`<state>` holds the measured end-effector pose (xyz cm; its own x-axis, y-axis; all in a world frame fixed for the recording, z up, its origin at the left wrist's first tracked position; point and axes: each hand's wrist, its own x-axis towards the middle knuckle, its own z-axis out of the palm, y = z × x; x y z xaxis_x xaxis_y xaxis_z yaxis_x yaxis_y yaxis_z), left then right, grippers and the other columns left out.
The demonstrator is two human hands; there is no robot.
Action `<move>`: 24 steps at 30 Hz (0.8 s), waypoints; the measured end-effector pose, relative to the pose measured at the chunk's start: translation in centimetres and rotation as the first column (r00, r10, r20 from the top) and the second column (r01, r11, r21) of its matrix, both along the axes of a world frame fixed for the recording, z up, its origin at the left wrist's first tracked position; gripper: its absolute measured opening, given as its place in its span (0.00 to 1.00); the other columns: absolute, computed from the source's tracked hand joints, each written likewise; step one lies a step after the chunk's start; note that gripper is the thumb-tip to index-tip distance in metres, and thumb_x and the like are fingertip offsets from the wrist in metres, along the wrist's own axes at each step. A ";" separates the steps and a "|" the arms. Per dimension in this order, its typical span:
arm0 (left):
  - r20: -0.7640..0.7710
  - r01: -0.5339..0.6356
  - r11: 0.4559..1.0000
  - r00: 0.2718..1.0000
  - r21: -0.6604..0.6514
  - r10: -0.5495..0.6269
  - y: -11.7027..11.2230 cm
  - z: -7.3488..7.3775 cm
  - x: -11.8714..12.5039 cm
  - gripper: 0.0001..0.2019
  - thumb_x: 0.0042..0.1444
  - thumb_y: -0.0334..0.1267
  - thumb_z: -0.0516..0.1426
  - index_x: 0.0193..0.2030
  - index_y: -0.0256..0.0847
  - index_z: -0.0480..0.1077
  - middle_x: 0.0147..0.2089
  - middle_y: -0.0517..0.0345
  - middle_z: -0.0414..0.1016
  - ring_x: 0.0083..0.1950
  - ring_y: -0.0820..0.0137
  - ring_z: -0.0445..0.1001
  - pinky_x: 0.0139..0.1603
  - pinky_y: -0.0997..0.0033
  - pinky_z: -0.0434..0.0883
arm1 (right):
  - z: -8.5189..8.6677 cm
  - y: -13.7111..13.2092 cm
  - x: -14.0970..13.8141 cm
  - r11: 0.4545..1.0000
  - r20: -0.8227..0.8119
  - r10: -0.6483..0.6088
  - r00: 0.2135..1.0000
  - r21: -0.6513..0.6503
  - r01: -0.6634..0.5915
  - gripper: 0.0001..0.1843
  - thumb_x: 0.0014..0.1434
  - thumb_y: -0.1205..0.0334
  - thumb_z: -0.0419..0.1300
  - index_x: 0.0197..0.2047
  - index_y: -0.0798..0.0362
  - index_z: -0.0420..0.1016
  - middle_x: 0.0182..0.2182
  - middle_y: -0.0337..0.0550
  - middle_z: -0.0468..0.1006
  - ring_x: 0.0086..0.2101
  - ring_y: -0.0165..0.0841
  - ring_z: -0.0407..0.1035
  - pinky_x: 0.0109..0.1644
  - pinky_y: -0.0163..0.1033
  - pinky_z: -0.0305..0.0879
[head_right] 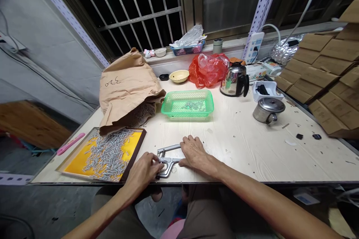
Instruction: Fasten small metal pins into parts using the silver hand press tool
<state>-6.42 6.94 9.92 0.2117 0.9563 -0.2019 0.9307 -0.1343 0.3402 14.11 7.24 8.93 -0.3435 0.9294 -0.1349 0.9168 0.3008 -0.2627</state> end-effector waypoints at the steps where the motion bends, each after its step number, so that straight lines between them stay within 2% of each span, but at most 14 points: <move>1: -0.036 0.107 0.989 0.994 0.101 -0.104 -0.1 -0.1 0.6 0.10 0.52 0.41 0.57 0.40 0.40 0.69 0.41 0.54 0.71 0.44 0.64 0.70 0.42 0.67 0.67 | 0.0 -0.1 -0.1 1.000 0.004 -0.006 1.000 0.003 0.006 0.25 0.47 0.49 0.67 0.45 0.55 0.71 0.44 0.51 0.70 0.45 0.44 0.61 0.46 0.45 0.57; 4: -0.105 0.377 0.907 0.926 0.190 -0.363 0.3 -0.9 2.4 0.19 0.53 0.36 0.58 0.52 0.39 0.64 0.53 0.49 0.67 0.55 0.59 0.63 0.52 0.61 0.65 | -0.1 -0.3 0.0 1.000 0.012 -0.010 1.000 0.015 0.010 0.28 0.47 0.49 0.66 0.48 0.55 0.69 0.46 0.52 0.69 0.46 0.45 0.60 0.46 0.45 0.57; 6: -0.117 0.482 0.859 0.876 0.174 -0.468 0.9 -1.3 3.3 0.24 0.53 0.35 0.58 0.57 0.37 0.59 0.57 0.47 0.63 0.57 0.59 0.61 0.56 0.59 0.63 | -0.2 -0.4 0.2 1.000 0.012 0.008 1.000 0.015 -0.009 0.32 0.46 0.48 0.67 0.51 0.55 0.68 0.47 0.52 0.69 0.47 0.45 0.60 0.47 0.45 0.57; 8: -0.116 0.544 0.828 0.839 0.138 -0.532 1.7 -1.5 3.7 0.26 0.53 0.35 0.58 0.58 0.35 0.57 0.56 0.46 0.64 0.56 0.59 0.62 0.56 0.59 0.64 | -0.3 -0.4 0.4 0.999 0.011 0.032 0.999 0.011 -0.032 0.33 0.46 0.49 0.68 0.52 0.56 0.67 0.46 0.51 0.69 0.46 0.44 0.60 0.46 0.44 0.57; 11: -0.139 0.576 0.811 0.816 0.107 -0.561 2.6 -1.5 3.9 0.22 0.54 0.37 0.57 0.55 0.36 0.60 0.50 0.48 0.67 0.52 0.60 0.64 0.52 0.60 0.66 | -0.1 -0.2 0.6 0.998 0.011 0.054 0.999 0.017 -0.054 0.26 0.49 0.53 0.66 0.48 0.56 0.70 0.44 0.50 0.70 0.45 0.42 0.62 0.45 0.42 0.58; 17: -0.151 0.572 0.813 0.818 0.106 -0.556 3.7 -2.0 4.1 0.08 0.55 0.40 0.56 0.40 0.39 0.66 0.42 0.53 0.68 0.45 0.63 0.65 0.45 0.64 0.66 | 0.6 0.6 0.2 0.996 0.059 0.084 0.995 -0.019 -0.083 0.09 0.56 0.59 0.61 0.36 0.56 0.73 0.37 0.47 0.73 0.40 0.37 0.65 0.41 0.38 0.57; 24: -0.105 0.545 0.831 0.838 0.108 -0.536 4.1 -2.4 4.6 0.05 0.56 0.38 0.56 0.35 0.40 0.66 0.39 0.55 0.69 0.43 0.64 0.66 0.42 0.66 0.66 | -0.4 1.7 0.3 0.992 0.050 0.120 0.991 -0.041 -0.118 0.08 0.60 0.60 0.57 0.35 0.56 0.71 0.33 0.46 0.74 0.35 0.35 0.67 0.34 0.37 0.54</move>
<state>-1.82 11.02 7.49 0.6926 0.7115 -0.1190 0.7168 -0.6603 0.2238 14.46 8.97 8.51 -0.4432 0.8760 -0.1904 0.8878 0.3995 -0.2284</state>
